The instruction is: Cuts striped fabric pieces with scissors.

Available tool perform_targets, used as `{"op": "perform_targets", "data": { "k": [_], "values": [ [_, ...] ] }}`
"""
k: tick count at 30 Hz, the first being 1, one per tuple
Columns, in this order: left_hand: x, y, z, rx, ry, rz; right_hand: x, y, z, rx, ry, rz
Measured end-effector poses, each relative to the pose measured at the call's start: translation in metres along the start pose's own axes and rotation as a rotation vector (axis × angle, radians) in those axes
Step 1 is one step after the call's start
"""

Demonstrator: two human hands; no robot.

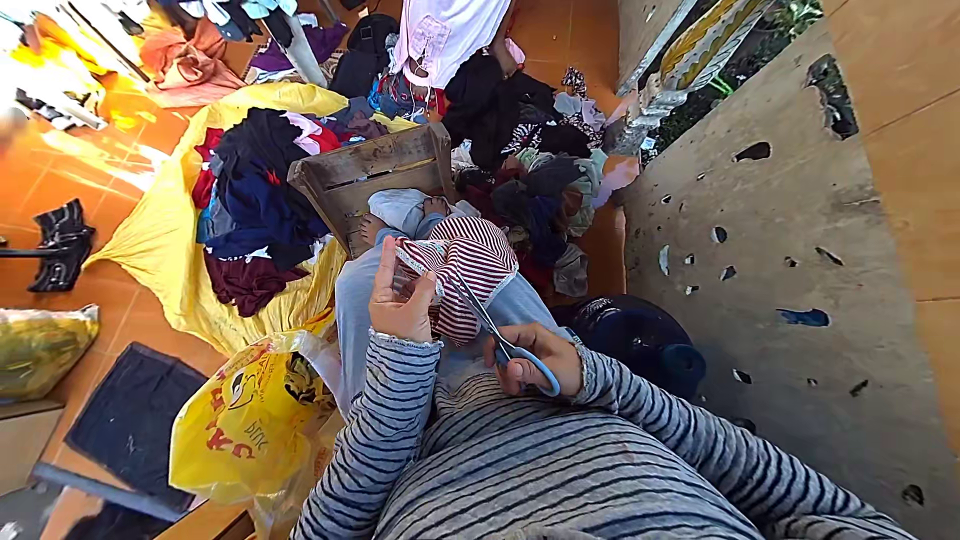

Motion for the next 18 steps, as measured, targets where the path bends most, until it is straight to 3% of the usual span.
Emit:
{"op": "perform_targets", "data": {
  "k": [3,5,11,18],
  "values": [
    [-0.007,0.003,-0.016,0.084,0.409,0.09,0.001,0.003,0.001,0.002,0.008,0.072],
    [-0.006,0.005,-0.024,0.137,0.537,0.174,0.001,0.004,0.003,0.013,-0.006,0.106],
    [-0.005,0.009,-0.035,0.036,0.36,0.311,0.003,0.004,0.005,0.051,-0.059,0.126],
    [-0.004,0.006,-0.033,0.061,0.332,0.28,0.008,0.005,0.007,0.024,-0.031,0.107]
  ]
}}
Point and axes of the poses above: each hand's wrist, its own x-axis towards the middle knuckle, its own y-axis out of the palm, z = x × y, the point moved 7 cm from there along x, towards the middle knuckle, and after that the axes turned 8 degrees about -z, right-handed, at the moved point
